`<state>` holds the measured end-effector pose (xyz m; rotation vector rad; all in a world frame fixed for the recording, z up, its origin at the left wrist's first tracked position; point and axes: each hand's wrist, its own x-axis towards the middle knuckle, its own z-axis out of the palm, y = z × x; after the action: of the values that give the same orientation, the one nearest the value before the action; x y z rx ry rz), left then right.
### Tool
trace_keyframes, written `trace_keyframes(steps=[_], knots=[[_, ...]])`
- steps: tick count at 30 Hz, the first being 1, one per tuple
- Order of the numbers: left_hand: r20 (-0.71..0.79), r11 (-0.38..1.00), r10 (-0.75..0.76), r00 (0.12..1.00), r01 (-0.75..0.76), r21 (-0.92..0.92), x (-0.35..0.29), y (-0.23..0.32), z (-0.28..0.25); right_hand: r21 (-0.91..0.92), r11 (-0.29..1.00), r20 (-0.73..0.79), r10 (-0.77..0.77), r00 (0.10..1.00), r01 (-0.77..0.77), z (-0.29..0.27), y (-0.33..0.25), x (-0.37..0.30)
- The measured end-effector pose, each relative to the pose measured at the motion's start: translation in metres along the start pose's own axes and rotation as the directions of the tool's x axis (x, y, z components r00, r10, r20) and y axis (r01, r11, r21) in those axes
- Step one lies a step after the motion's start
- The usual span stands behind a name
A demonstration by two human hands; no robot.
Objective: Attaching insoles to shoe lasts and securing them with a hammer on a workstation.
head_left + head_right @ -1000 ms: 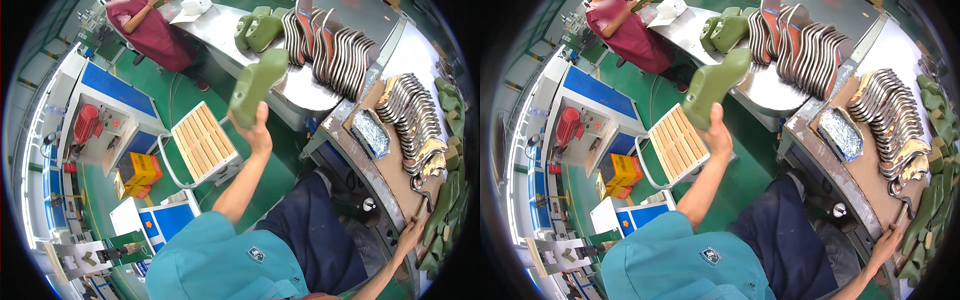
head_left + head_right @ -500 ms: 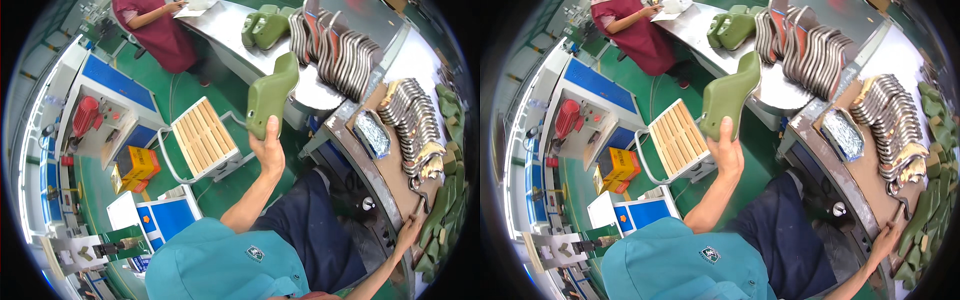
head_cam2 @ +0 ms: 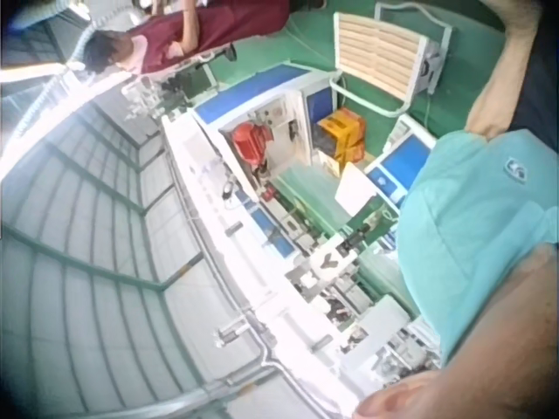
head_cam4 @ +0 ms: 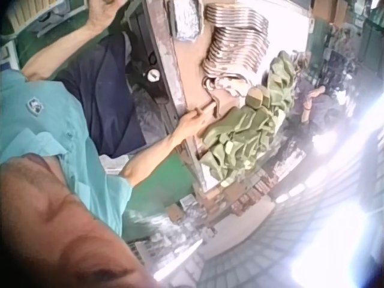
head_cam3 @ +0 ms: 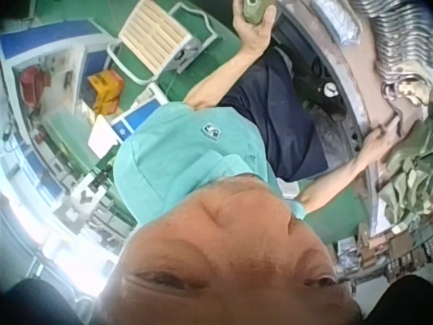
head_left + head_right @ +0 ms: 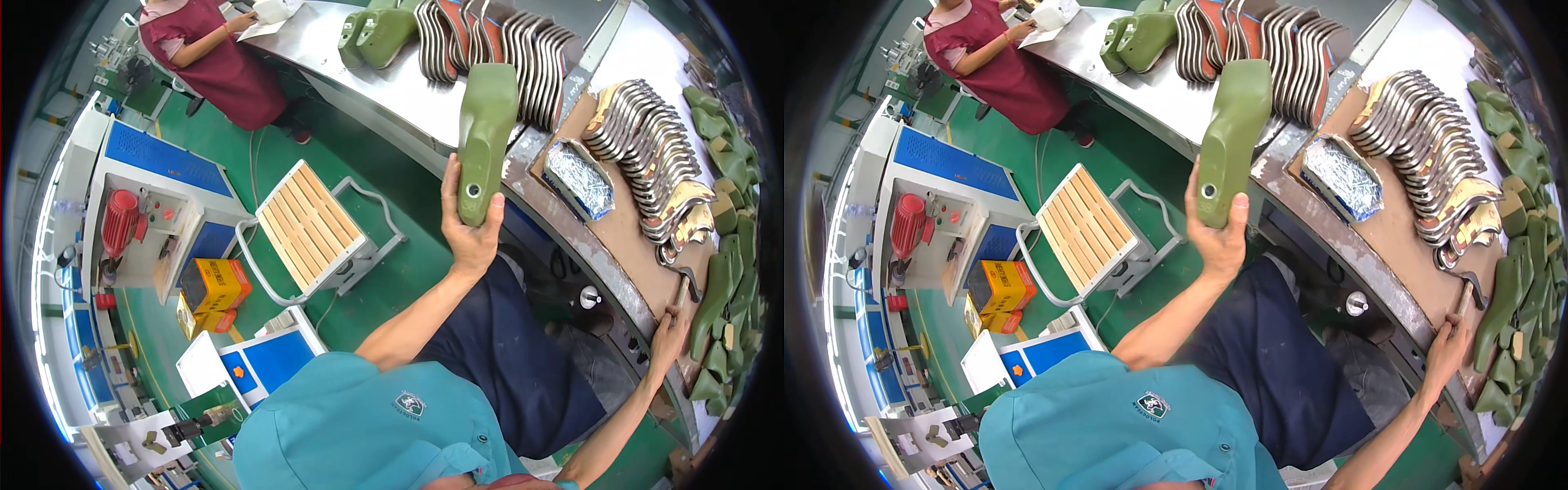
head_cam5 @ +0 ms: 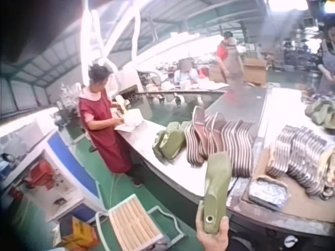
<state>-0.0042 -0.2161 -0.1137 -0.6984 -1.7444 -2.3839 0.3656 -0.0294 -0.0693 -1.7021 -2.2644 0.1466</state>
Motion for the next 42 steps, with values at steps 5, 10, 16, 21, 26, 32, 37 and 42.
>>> trace_keyframes(steps=[5,10,16,21,26,32,37,42], knots=[[0.172,0.992,-0.128,0.977,0.122,0.043,-0.025,-0.006,0.015,-0.108,0.987,-0.334,-0.145,0.931,0.115,-0.014,-0.066,0.002],[0.339,0.936,-0.024,0.940,-0.098,0.337,-0.022,-0.001,0.001,0.642,0.681,0.069,-0.510,0.858,0.353,0.003,-0.241,-0.040],[0.695,0.925,-0.198,0.691,-0.103,0.366,0.015,0.023,-0.042,0.631,0.522,-0.134,-0.656,0.743,0.574,0.074,-0.300,-0.027],[0.361,0.522,0.226,0.905,-0.425,0.739,0.147,0.009,-0.078,0.655,0.509,-0.117,-0.663,0.740,0.559,0.067,-0.310,-0.037],[0.377,0.045,0.083,0.922,-0.382,0.923,0.270,-0.040,-0.045,0.667,0.490,-0.134,-0.662,0.738,0.561,0.071,-0.311,-0.036],[0.402,0.151,0.059,0.914,-0.406,0.901,0.332,-0.062,-0.031,0.631,0.484,-0.202,-0.652,0.731,0.607,0.078,-0.309,-0.028],[0.375,-0.002,0.156,0.914,-0.380,0.925,0.372,-0.080,-0.059,0.698,0.468,-0.196,-0.603,0.773,0.542,0.074,-0.312,-0.032],[0.146,-0.253,0.119,0.982,-0.113,0.961,0.415,-0.125,-0.075,0.676,0.519,-0.212,-0.543,0.813,0.523,0.085,-0.299,-0.036]])
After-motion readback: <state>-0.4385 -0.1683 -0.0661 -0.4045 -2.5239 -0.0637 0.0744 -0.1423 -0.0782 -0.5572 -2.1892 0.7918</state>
